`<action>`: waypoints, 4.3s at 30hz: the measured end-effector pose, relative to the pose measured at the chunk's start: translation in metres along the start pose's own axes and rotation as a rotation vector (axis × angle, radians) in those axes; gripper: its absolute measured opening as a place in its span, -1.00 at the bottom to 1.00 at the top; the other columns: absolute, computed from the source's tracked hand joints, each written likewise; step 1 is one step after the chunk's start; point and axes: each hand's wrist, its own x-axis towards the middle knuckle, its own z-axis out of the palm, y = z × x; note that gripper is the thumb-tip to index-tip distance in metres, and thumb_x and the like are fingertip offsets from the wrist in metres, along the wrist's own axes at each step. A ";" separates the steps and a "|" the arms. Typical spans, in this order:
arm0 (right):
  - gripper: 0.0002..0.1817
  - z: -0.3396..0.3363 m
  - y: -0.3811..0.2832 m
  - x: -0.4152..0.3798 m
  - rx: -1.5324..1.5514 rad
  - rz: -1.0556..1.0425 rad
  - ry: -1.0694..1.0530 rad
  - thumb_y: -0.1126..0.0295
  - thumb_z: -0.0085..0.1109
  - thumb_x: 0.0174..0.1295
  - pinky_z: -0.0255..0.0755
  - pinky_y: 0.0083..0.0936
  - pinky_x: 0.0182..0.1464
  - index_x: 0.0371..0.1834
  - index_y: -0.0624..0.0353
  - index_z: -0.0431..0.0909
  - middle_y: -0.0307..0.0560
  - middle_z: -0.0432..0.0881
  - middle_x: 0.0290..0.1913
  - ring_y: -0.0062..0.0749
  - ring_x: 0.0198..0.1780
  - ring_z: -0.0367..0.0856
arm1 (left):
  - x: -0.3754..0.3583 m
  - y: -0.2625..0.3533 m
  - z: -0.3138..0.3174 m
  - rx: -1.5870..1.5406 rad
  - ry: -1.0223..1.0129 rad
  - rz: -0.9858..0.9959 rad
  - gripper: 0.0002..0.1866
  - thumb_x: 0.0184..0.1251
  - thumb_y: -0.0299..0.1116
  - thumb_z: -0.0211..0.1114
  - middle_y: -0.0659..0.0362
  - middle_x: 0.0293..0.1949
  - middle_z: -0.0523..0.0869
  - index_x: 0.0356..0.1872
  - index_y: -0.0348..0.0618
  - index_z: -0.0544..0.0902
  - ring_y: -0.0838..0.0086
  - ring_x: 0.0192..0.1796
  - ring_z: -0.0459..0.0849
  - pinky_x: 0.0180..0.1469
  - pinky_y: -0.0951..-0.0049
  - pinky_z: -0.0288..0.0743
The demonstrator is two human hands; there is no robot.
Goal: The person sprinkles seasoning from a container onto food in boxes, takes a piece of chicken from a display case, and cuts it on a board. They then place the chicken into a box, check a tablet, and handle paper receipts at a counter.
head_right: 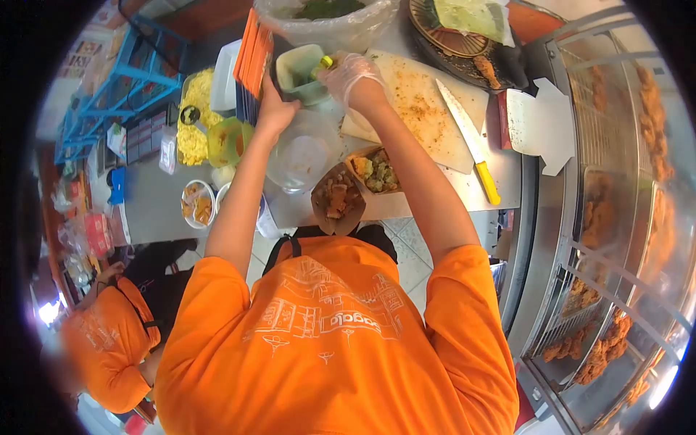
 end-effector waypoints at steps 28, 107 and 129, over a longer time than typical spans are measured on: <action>-0.66 -0.050 0.198 -0.305 0.674 0.195 0.171 0.30 0.26 0.38 0.26 -0.73 -0.60 0.12 0.23 0.60 -0.15 0.70 -0.30 -0.65 -0.59 0.52 | -0.363 0.020 -0.005 -0.413 0.109 -0.024 0.00 -0.13 -0.50 0.63 -0.02 0.26 0.32 0.34 -0.22 0.14 0.25 0.35 0.38 0.38 0.25 0.32; -0.64 0.003 0.069 -0.243 1.004 0.127 0.383 0.50 0.20 0.32 0.30 -0.72 -0.60 0.19 0.23 0.51 -0.05 0.68 -0.34 -0.61 -0.63 0.47 | -0.257 0.069 -0.182 -0.362 0.039 0.106 0.07 -0.10 -0.44 0.65 0.08 0.29 0.22 0.39 -0.20 0.05 0.32 0.41 0.23 0.44 0.28 0.23; -0.69 0.155 -0.148 -0.222 0.783 0.286 0.295 0.50 0.17 0.37 0.26 -0.74 -0.62 0.16 0.25 0.50 -0.10 0.66 -0.38 -0.64 -0.66 0.42 | -0.281 -0.220 -0.378 -0.082 0.597 -0.245 -0.76 0.41 -0.43 0.25 0.01 0.01 0.66 0.03 -0.26 0.55 0.25 0.02 0.66 0.05 0.30 0.52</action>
